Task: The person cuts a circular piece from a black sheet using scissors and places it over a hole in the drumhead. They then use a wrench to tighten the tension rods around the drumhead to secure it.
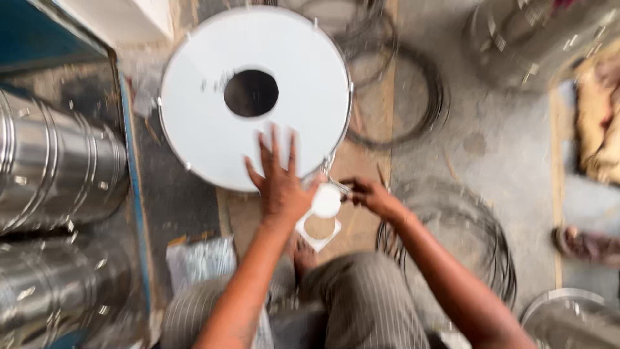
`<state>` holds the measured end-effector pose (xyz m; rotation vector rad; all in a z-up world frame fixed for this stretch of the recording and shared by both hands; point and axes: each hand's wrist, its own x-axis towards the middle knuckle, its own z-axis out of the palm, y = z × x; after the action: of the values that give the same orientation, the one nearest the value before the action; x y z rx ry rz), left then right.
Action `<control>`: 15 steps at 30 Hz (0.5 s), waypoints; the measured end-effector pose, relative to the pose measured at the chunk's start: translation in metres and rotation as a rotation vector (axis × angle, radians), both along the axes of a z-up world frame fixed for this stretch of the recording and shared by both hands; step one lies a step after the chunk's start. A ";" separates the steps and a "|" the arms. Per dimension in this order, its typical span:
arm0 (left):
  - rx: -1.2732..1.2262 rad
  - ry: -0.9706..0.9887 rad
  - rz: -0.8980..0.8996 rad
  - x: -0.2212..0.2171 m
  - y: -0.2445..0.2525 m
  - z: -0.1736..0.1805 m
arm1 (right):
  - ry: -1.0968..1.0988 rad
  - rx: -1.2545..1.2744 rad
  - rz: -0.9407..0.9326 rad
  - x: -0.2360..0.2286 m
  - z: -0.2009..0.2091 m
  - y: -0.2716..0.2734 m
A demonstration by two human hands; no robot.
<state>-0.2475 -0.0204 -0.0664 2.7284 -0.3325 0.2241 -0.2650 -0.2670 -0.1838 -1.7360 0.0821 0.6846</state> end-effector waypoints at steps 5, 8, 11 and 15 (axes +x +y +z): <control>-0.253 -0.183 -0.046 -0.013 0.091 0.000 | 0.152 0.087 0.203 -0.006 -0.020 0.046; 0.251 0.113 -0.170 -0.016 0.108 -0.015 | 0.224 0.078 0.252 -0.004 -0.029 0.086; 0.361 0.097 -0.221 0.008 0.108 -0.018 | 0.197 0.077 0.316 0.025 -0.033 0.100; 0.293 0.111 -0.373 0.029 0.115 -0.029 | 0.251 0.087 0.327 0.016 -0.049 0.114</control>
<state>-0.2184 0.0946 -0.0949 2.8742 -0.8901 -0.0852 -0.2491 -0.1527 -0.2326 -1.5878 -0.0593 1.1287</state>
